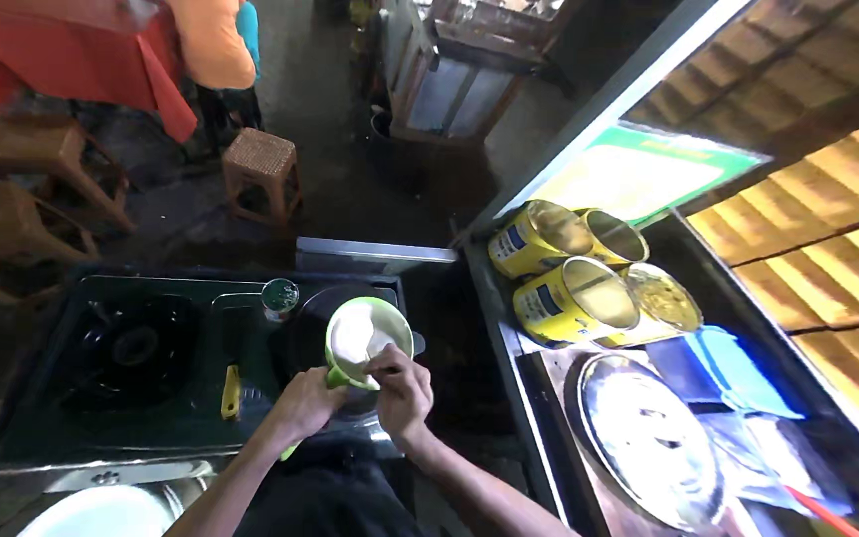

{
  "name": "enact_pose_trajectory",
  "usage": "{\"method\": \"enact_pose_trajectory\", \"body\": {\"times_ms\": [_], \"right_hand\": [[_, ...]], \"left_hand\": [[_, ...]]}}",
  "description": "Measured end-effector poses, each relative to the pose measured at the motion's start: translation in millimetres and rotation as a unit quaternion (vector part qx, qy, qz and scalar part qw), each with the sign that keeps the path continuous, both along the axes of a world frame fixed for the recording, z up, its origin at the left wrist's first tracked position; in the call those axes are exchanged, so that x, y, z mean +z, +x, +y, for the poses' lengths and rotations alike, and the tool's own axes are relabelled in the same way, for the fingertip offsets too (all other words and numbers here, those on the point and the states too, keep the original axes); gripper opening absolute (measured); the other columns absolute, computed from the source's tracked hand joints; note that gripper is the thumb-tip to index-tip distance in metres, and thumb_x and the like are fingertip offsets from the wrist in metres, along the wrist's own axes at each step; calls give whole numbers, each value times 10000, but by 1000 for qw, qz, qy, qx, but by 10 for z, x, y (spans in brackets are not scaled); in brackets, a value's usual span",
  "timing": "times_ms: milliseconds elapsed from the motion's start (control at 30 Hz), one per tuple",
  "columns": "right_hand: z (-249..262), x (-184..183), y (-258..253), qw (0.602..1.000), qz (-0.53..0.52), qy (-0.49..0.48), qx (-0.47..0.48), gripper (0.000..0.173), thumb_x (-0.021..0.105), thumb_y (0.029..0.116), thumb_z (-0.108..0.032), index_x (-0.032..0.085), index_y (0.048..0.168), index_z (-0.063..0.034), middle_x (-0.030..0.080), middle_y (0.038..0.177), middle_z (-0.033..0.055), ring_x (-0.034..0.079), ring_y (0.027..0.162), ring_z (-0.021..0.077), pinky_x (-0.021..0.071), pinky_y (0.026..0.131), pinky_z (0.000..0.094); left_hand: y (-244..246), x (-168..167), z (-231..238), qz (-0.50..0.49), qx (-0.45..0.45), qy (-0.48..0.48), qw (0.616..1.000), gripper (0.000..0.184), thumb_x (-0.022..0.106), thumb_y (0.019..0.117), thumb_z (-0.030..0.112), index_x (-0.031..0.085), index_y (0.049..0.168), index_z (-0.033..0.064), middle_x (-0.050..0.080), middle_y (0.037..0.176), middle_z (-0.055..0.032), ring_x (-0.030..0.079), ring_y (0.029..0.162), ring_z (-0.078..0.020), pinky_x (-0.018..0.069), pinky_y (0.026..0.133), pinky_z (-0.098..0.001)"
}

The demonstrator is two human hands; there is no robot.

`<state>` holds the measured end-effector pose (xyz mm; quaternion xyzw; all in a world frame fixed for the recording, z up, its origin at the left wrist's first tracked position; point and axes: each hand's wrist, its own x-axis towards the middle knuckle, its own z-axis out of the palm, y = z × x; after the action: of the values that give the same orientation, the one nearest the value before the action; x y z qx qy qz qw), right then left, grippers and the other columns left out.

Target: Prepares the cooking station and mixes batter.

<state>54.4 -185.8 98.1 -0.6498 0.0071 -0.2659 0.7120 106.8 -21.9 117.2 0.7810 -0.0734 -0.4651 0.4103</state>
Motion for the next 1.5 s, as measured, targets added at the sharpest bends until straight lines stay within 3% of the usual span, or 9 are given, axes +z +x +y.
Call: {"method": "enact_pose_trajectory", "body": {"times_ms": [100,233,433,600,867,1067,1233,1367,1500], "right_hand": [[-90,586,-8,965,64,229,-115,410,282,950,-87,617,721,-152,584,578,-86,470,456,6,386,453,184],[-453,1215,-240,965,-143,214,-46,307,451,955,-185,677,753,-135,560,589,-69,479,479,37,399,472,208],[-310,1063,-718,947,-218,-235,22,373,420,1098,-373,694,954,-164,643,789,-65,627,741,40,547,752,215],[69,284,-41,864,-179,-417,217,493,319,1052,-311,701,907,-34,704,736,106,678,626,198,555,569,350],[-26,14,-37,996,-25,-85,25,398,392,1016,-231,692,789,-99,682,773,-59,614,737,-7,515,695,197],[-310,1005,-148,956,8,267,-120,359,313,913,-67,604,716,-140,540,550,-72,455,438,32,389,447,204],[-427,1331,-548,967,-245,70,-25,217,580,979,-257,717,859,-138,610,728,-63,518,557,33,435,511,191],[-228,861,-700,933,-181,-311,18,422,343,1107,-370,671,959,-150,676,852,-46,666,809,50,572,773,227],[154,365,-81,854,-171,-427,241,425,390,986,-239,715,885,14,725,755,141,702,645,240,562,581,397]], "left_hand": [[11,-80,-5,22,25,-11,999,277,578,1037,295,629,1070,25,601,793,-52,585,648,-149,513,626,-341],[40,-95,-10,28,39,-31,998,226,577,1013,244,604,1043,22,594,757,-30,588,593,-121,524,580,-300],[-41,-97,-3,29,24,-47,998,280,594,1000,245,618,1102,-15,623,806,-79,620,659,-172,546,639,-366],[-116,-131,77,-10,-5,-113,993,416,715,901,386,666,1064,6,674,844,-90,651,729,-196,555,692,-420],[-95,65,52,-6,-3,-14,1000,297,604,1020,298,652,1114,20,632,855,-93,615,729,-200,531,699,-412],[-47,0,38,20,15,-4,1000,271,578,1029,267,620,1097,9,607,794,-51,595,625,-139,527,608,-324],[-65,-77,53,23,26,-37,999,246,576,1017,251,604,1063,11,597,762,-42,590,607,-136,519,586,-314],[-80,-29,47,13,-8,-19,1000,273,589,1000,277,605,1074,15,607,774,-54,602,623,-151,525,601,-338],[-173,-97,125,-45,-19,-109,993,289,701,917,277,660,1021,11,654,810,-60,632,702,-152,542,663,-371]]}}
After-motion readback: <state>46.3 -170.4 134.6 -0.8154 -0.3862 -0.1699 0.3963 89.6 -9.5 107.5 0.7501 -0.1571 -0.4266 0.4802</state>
